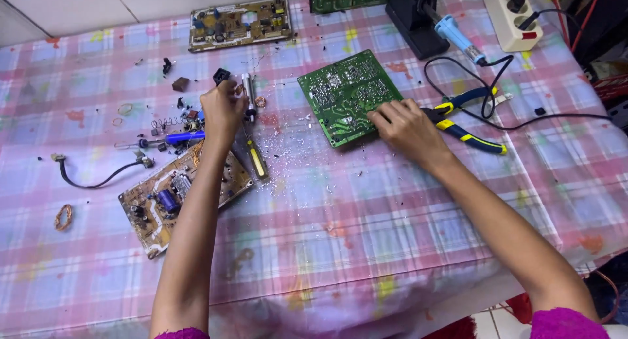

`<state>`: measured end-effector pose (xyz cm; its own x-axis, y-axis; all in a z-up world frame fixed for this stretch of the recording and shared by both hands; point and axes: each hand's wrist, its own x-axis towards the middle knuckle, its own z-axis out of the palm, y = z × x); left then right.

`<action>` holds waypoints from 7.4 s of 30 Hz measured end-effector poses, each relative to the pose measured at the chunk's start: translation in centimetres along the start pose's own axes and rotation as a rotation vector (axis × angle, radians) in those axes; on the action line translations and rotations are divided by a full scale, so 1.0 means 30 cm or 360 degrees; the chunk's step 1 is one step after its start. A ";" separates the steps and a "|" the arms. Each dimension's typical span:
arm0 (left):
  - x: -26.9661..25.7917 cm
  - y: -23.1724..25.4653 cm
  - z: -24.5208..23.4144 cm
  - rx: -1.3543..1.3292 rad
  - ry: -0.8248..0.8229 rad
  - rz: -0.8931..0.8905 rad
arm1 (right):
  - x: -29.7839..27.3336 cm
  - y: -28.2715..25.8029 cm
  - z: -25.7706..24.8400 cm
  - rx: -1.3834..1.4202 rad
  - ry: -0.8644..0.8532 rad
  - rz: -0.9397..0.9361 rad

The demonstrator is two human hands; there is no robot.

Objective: The person uses a blue soldering iron to work on a green circuit board placed on a table. They hold the board with one hand while applying the tool to specific points on the board's surface. Various electronic components and tools are scattered around the workspace.

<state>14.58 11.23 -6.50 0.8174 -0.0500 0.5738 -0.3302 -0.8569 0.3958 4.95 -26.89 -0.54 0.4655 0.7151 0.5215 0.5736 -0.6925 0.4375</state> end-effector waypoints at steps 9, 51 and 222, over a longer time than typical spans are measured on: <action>-0.105 0.256 -0.160 -0.0215 0.0041 0.0118 | 0.083 0.066 -0.100 0.0080 0.0497 0.0070; -0.235 -0.002 -0.321 0.1131 0.0173 -0.0327 | 0.914 -0.632 0.589 0.1056 -0.0236 0.0125; -0.260 0.662 -0.191 -0.1103 -0.0044 0.0088 | 0.324 -0.146 -0.346 0.2155 0.0465 0.0684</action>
<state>-1.06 -2.46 1.00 0.7995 -0.1051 0.5914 -0.5892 -0.3282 0.7383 -0.04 -17.90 10.21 0.7059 0.3198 0.6319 0.6895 -0.1065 -0.7164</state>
